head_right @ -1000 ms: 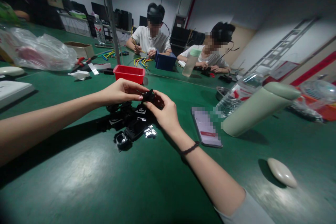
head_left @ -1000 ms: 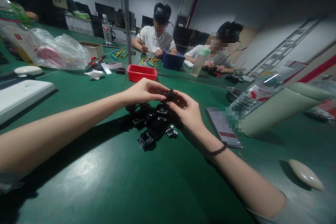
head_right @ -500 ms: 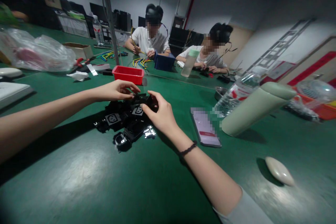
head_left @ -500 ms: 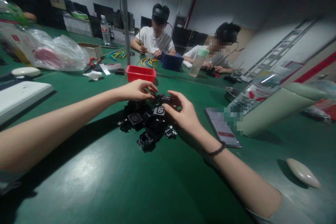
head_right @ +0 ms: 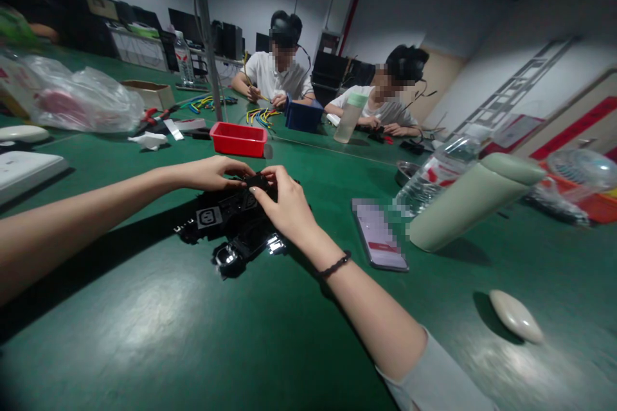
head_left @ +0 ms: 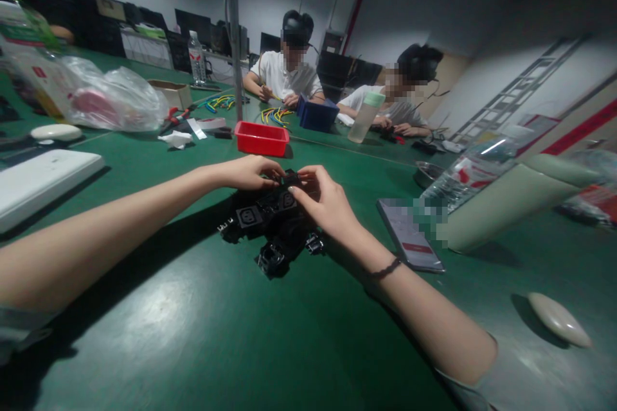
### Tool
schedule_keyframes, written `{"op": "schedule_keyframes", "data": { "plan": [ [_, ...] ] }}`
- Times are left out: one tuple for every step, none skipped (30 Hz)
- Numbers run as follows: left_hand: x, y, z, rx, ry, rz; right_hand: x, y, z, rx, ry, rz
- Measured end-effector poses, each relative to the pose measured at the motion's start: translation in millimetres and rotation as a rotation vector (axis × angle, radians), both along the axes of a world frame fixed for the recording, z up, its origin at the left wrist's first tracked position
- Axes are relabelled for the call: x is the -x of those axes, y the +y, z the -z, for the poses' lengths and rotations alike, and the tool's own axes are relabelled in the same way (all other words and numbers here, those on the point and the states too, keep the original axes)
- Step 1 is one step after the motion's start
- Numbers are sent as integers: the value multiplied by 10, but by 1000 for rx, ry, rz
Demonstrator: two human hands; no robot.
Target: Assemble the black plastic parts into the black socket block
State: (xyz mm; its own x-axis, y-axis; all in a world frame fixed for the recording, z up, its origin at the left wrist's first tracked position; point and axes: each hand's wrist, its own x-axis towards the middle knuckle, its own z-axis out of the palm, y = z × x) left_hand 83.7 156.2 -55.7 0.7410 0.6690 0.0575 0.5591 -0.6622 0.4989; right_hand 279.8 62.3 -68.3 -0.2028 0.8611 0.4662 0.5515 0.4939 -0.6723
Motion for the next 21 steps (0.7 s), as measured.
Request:
{"op": "schedule_keyframes", "data": {
  "plan": [
    [3,11,4,22,-19,-3,2,-7,0,10,-19,-27],
    [7,24,10,43,-47,-11,5,-15,-2,19,-44,-50],
    [11,40,20,66,-82,-23,9,-22,-7,29,-75,-70],
    [17,56,31,92,-122,-38,11,-29,-14,40,-109,-87],
    [22,72,45,121,-166,-48,13,-34,-23,49,-146,-101],
    [27,85,58,156,-211,-54,11,-35,-33,53,-178,-109],
    [29,93,72,195,-255,-53,4,-31,-43,50,-204,-110],
    [29,97,83,230,-292,-49,-9,-22,-52,40,-220,-103],
    [26,95,90,258,-317,-44,-31,-6,-59,23,-228,-83],
    [19,87,93,271,-327,-39,-61,15,-62,3,-231,-46],
    [7,73,91,269,-321,-36,-100,43,-61,-16,-232,6],
    [-7,54,84,254,-301,-33,-145,74,-56,-22,-242,65],
    [-23,30,72,229,-273,-32,-196,107,-47,-13,-251,127],
    [-41,2,57,201,-240,-29,-249,141,-35,7,-256,181],
    [-59,-29,40,178,-206,-25,-301,176,-21,38,-256,216],
    [-77,-62,23,160,-170,-18,-350,209,-7,71,-245,238],
    [-95,-96,8,143,-132,-10,-394,242,5,113,-229,241],
    [-112,-129,-4,124,-95,-2,-430,274,16,150,-206,244],
    [-128,-158,-11,102,-63,10,-458,304,26,176,-190,240],
    [-143,-182,-12,81,-35,25,-479,332,35,196,-180,221],
    [-157,-200,-8,67,-12,37,-492,357,45,203,-167,200]
  ]
}}
